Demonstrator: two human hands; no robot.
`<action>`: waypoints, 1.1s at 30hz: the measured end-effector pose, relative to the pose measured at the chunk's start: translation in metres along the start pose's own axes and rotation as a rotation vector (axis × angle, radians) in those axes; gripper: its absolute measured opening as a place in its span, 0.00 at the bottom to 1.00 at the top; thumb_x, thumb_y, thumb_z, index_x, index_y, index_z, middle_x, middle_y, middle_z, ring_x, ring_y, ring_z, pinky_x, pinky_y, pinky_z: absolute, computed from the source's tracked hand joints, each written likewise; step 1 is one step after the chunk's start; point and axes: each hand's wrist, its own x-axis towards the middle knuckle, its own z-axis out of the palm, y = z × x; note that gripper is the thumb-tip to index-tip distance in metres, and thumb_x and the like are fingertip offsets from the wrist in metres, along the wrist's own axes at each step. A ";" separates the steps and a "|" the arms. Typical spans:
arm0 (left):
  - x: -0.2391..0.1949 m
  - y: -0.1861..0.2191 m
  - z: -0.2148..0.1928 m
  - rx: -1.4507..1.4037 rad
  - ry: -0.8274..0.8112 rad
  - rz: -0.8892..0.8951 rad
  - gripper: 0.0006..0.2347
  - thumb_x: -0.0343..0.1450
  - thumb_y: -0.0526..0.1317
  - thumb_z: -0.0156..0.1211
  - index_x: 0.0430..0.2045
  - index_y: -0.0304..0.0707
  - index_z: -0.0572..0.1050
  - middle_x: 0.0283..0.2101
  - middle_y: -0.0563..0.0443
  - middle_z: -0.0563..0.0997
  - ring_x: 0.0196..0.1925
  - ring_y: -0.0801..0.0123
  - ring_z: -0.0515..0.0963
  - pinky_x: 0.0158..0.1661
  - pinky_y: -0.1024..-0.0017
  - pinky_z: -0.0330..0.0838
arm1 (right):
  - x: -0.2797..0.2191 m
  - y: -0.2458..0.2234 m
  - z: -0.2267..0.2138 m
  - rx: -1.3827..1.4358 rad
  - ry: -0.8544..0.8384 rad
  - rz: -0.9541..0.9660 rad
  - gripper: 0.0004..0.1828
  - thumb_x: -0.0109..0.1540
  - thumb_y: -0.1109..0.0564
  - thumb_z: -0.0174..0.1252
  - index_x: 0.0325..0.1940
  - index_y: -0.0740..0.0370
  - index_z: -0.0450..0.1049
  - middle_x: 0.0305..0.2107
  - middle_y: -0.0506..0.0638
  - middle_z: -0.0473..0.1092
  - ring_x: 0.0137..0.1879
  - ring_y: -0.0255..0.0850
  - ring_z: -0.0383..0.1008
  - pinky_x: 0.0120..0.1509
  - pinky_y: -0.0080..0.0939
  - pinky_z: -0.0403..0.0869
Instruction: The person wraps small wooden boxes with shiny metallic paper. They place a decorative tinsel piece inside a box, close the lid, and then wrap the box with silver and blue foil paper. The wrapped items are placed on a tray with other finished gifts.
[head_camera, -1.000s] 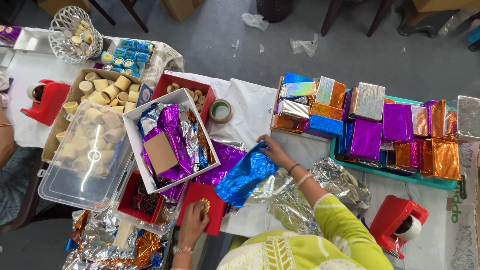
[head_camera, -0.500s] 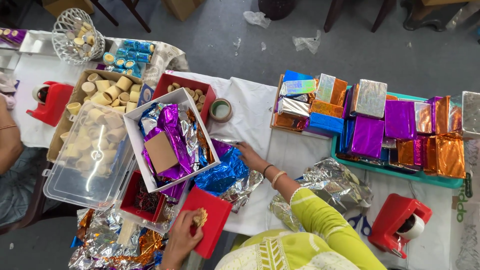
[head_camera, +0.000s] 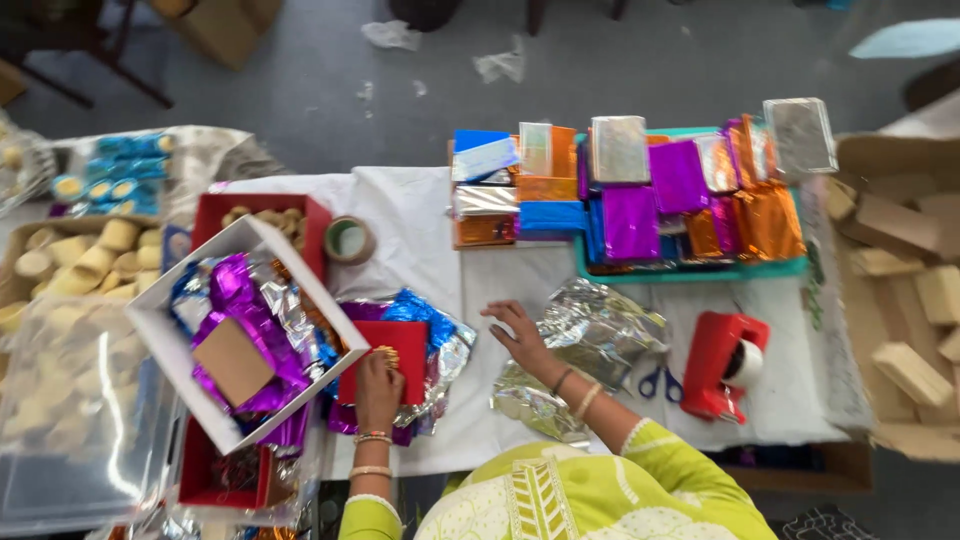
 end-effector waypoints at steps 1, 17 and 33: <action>0.001 -0.005 0.005 -0.009 -0.015 0.021 0.18 0.65 0.33 0.61 0.48 0.31 0.70 0.48 0.34 0.74 0.52 0.42 0.75 0.53 0.55 0.72 | -0.020 0.003 -0.014 -0.008 0.022 0.012 0.19 0.66 0.62 0.57 0.61 0.55 0.72 0.58 0.54 0.65 0.66 0.50 0.68 0.69 0.46 0.68; 0.013 0.139 0.069 -0.258 -0.133 0.216 0.23 0.66 0.41 0.66 0.53 0.30 0.71 0.53 0.38 0.74 0.57 0.48 0.71 0.59 0.53 0.65 | -0.171 0.085 -0.110 -0.256 0.682 0.454 0.20 0.63 0.61 0.60 0.58 0.63 0.65 0.49 0.57 0.64 0.49 0.46 0.73 0.52 0.43 0.75; 0.038 0.151 0.187 -1.232 -0.250 -0.447 0.10 0.77 0.42 0.57 0.31 0.34 0.76 0.23 0.65 0.64 0.24 0.83 0.57 0.24 0.78 0.50 | -0.125 0.114 -0.119 0.312 0.659 0.395 0.27 0.62 0.66 0.62 0.63 0.58 0.62 0.37 0.44 0.72 0.41 0.29 0.71 0.43 0.29 0.72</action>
